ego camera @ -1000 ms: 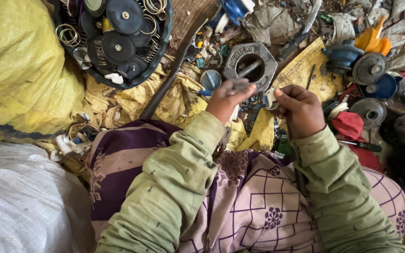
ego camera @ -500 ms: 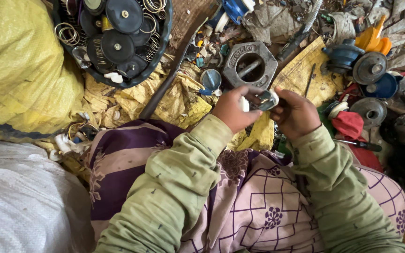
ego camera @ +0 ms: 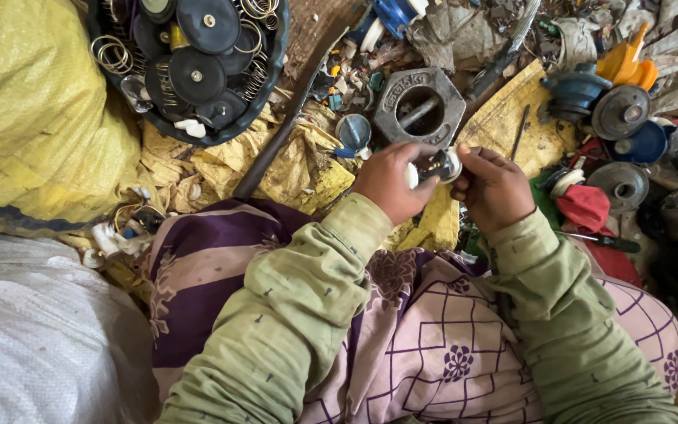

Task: The person sits on the floor and uses a hammer to strike a white cylindrical mechanical part placed on a metal anvil. They repeatedly adjust the part's orientation and strike it multiple times to separate or reshape components.

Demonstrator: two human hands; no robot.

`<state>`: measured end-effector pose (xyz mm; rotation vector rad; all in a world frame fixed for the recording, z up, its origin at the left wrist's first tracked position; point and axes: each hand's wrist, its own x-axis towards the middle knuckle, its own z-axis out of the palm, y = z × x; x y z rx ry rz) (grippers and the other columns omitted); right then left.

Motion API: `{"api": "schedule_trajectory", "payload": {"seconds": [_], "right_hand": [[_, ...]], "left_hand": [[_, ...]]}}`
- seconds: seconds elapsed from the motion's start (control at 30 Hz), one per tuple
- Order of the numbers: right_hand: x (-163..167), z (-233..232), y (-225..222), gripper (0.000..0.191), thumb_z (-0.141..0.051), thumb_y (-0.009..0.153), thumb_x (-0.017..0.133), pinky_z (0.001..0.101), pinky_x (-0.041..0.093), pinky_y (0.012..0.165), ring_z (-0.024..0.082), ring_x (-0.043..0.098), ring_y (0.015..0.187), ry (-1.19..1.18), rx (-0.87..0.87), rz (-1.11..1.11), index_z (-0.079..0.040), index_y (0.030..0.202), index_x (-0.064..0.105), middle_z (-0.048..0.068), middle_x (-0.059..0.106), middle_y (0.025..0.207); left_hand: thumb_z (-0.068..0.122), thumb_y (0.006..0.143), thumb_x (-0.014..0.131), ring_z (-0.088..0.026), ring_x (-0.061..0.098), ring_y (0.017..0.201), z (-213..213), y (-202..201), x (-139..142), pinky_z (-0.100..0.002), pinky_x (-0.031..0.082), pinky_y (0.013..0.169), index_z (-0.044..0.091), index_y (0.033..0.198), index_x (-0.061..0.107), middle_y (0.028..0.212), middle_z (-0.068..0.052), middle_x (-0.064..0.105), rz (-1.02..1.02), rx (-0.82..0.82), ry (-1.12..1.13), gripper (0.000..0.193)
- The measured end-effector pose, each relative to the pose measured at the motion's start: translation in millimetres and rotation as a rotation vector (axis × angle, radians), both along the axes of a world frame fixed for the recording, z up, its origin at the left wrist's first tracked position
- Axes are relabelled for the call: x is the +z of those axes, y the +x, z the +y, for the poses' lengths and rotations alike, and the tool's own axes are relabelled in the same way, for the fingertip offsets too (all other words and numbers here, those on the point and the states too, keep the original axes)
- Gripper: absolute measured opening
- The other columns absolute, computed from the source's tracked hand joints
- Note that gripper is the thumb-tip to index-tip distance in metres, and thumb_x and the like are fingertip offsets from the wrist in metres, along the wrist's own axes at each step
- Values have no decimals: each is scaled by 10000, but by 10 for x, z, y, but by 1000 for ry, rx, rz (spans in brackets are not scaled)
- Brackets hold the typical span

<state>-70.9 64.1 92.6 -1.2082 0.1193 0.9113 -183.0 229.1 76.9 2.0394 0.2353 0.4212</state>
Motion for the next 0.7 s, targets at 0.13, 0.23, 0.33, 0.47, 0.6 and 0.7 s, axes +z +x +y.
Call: {"api": "schedule_trajectory", "payload": {"seconds": [0.13, 0.23, 0.33, 0.47, 0.6, 0.7], "right_hand": [[33, 13, 0, 143, -201, 1013, 644, 306, 428, 608, 120, 510, 657, -22, -11, 42, -89, 925, 632, -4, 597, 796], [37, 7, 23, 154, -206, 1015, 631, 292, 403, 594, 115, 506, 652, -28, -6, 91, -86, 919, 628, 7, 622, 811], [13, -6, 35, 167, -205, 1035, 630, 288, 392, 587, 109, 495, 650, 5, 3, 102, -81, 923, 622, 1, 614, 808], [-55, -22, 22, 163, -210, 1049, 615, 288, 416, 611, 107, 504, 668, 1, 25, -18, -77, 956, 624, -12, 592, 794], [-105, -31, 24, 164, -192, 1055, 623, 297, 438, 629, 116, 514, 680, 42, 59, -101, -62, 955, 609, -1, 588, 790], [-106, -36, 28, 153, -171, 1063, 626, 293, 429, 642, 116, 519, 706, 49, 89, -179, -53, 969, 602, 7, 599, 818]], "left_hand": [[161, 784, 832, -305, 738, 1063, -1, -8, -8, -391, 590, 946, 112, 1219, 659, 1180, -130, 741, 5, -5, -29, 471], [146, 750, 838, -332, 711, 1102, 1, -5, 11, -416, 560, 986, 91, 1271, 620, 1227, -159, 713, -87, -37, 47, 568], [124, 762, 821, -343, 702, 1119, 2, -1, 31, -418, 553, 1007, 93, 1295, 611, 1249, -166, 702, -90, -41, 71, 573], [97, 781, 801, -321, 709, 1095, 4, -16, 52, -414, 567, 986, 113, 1286, 637, 1224, -146, 720, -68, -4, 82, 531], [77, 779, 799, -260, 741, 978, 14, -29, 76, -397, 591, 892, 117, 1254, 662, 1112, -108, 745, -59, 1, 13, 496], [68, 779, 807, -229, 761, 920, 20, -23, 79, -364, 604, 832, 110, 1207, 685, 1068, -99, 748, -93, 19, -73, 447]]}}
